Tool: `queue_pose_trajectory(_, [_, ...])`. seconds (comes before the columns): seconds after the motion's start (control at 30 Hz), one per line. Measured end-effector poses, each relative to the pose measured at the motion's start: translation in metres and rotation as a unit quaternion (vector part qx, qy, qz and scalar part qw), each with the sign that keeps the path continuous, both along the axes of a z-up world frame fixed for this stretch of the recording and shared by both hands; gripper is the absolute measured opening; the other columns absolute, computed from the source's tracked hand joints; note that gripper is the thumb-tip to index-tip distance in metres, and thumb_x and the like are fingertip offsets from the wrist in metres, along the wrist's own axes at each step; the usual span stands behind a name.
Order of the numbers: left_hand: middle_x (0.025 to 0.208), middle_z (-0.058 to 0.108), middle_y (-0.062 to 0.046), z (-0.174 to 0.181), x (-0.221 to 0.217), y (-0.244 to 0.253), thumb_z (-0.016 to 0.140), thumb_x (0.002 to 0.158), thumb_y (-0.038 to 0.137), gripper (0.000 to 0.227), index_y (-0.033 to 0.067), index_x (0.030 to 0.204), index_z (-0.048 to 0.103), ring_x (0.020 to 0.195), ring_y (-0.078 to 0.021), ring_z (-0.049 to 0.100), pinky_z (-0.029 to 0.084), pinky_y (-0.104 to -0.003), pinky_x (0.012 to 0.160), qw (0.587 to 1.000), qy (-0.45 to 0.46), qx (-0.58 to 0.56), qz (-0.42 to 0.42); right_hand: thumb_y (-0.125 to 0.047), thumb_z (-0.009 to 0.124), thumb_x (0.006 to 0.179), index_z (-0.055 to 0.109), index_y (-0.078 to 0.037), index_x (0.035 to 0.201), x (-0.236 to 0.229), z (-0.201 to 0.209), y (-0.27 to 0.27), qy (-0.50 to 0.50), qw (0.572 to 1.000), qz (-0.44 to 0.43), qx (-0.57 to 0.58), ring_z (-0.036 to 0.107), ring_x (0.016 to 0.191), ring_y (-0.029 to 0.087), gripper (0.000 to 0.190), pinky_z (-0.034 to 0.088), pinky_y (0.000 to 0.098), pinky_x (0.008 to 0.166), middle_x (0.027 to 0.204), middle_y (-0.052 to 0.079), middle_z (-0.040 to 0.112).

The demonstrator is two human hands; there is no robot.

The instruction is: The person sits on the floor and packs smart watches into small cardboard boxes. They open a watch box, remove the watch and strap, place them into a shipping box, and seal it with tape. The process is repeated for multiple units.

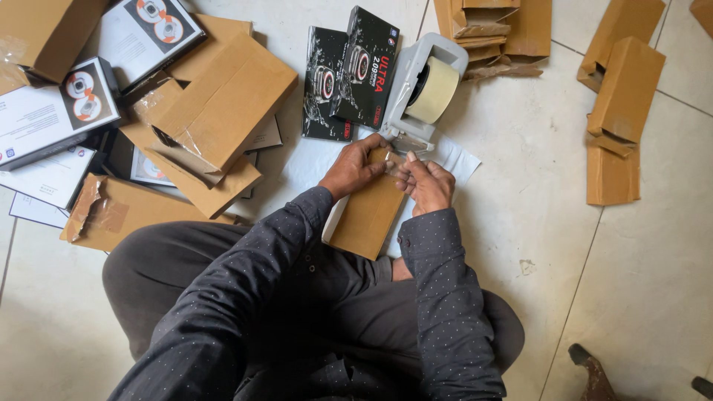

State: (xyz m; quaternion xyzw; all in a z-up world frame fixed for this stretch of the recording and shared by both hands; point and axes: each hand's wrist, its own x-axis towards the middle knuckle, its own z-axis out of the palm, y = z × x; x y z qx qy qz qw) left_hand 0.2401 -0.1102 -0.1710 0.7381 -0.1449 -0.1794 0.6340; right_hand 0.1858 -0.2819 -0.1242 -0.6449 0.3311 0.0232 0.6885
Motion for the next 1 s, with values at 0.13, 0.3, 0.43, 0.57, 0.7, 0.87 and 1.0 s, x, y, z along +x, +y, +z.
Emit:
queue_pose_trajectory(0.13, [0.090,0.071,-0.016,-0.005,0.000,-0.002,0.075,0.087,0.015,0.032,0.0080,0.116,0.062,0.083,-0.0270,0.070,0.054,-0.039,0.078,1.000,-0.003,0.009,0.002,-0.023,0.075,0.094,0.068,-0.002,0.086,-0.011,-0.001,0.003,-0.014,1.000,-0.007,0.023,0.067,0.072,0.014,0.024,0.059,0.0291,0.069,0.081,0.007,0.070])
queue_pose_trajectory(0.3, [0.091,0.072,-0.015,-0.013,-0.002,-0.001,0.078,0.088,0.021,0.033,0.0086,0.114,0.062,0.085,-0.0242,0.071,0.055,-0.037,0.079,1.000,0.026,0.009,-0.012,-0.023,0.076,0.091,0.069,-0.003,0.085,-0.015,-0.010,0.000,-0.005,1.000,-0.008,0.015,0.068,0.071,0.014,0.022,0.059,0.0286,0.068,0.081,0.006,0.071])
queue_pose_trajectory(0.43, [0.096,0.073,-0.014,-0.017,0.005,0.009,0.080,0.086,0.024,0.033,0.0078,0.108,0.062,0.090,-0.0258,0.071,0.056,-0.036,0.082,1.000,0.031,0.002,0.000,-0.024,0.076,0.093,0.070,-0.001,0.081,-0.008,-0.035,0.000,-0.023,0.998,0.009,-0.052,0.064,0.067,0.013,0.027,0.053,0.0275,0.062,0.077,0.007,0.071])
queue_pose_trajectory(0.57, [0.098,0.072,-0.017,-0.005,0.000,0.030,0.082,0.084,0.028,0.040,0.0066,0.110,0.061,0.093,-0.0332,0.071,0.054,-0.040,0.081,0.994,0.016,0.105,0.028,-0.025,0.074,0.095,0.072,0.001,0.082,0.006,-0.079,-0.010,-0.035,0.995,0.028,-0.094,0.062,0.064,0.012,0.029,0.052,0.0266,0.060,0.076,0.007,0.072])
queue_pose_trajectory(0.7, [0.102,0.070,-0.021,0.044,-0.012,0.065,0.079,0.090,0.026,0.041,0.0018,0.115,0.058,0.099,-0.0419,0.067,0.053,-0.045,0.082,0.986,-0.101,0.112,0.064,-0.014,0.075,0.089,0.079,0.002,0.086,0.003,-0.114,-0.009,-0.049,0.875,0.133,-0.464,0.067,0.068,0.017,0.017,0.051,0.0291,0.067,0.078,0.012,0.073])
queue_pose_trajectory(0.87, [0.108,0.066,-0.018,0.118,-0.052,0.090,0.074,0.096,0.021,0.029,0.0043,0.117,0.063,0.100,-0.0385,0.068,0.054,-0.043,0.084,0.967,-0.225,0.058,0.104,-0.018,0.074,0.092,0.072,0.003,0.081,-0.010,-0.062,-0.018,0.081,0.986,0.080,-0.118,0.065,0.062,0.019,0.024,0.059,0.0331,0.059,0.073,0.011,0.070])
queue_pose_trajectory(1.0, [0.112,0.066,-0.015,0.138,-0.084,0.086,0.075,0.097,0.020,0.029,0.0051,0.117,0.061,0.101,-0.0345,0.069,0.056,-0.040,0.083,0.960,-0.261,0.007,0.105,-0.017,0.067,0.101,0.068,-0.001,0.091,-0.047,0.041,-0.027,-0.060,0.988,0.143,0.013,0.061,0.070,0.012,0.019,0.054,0.0285,0.068,0.083,0.007,0.068])
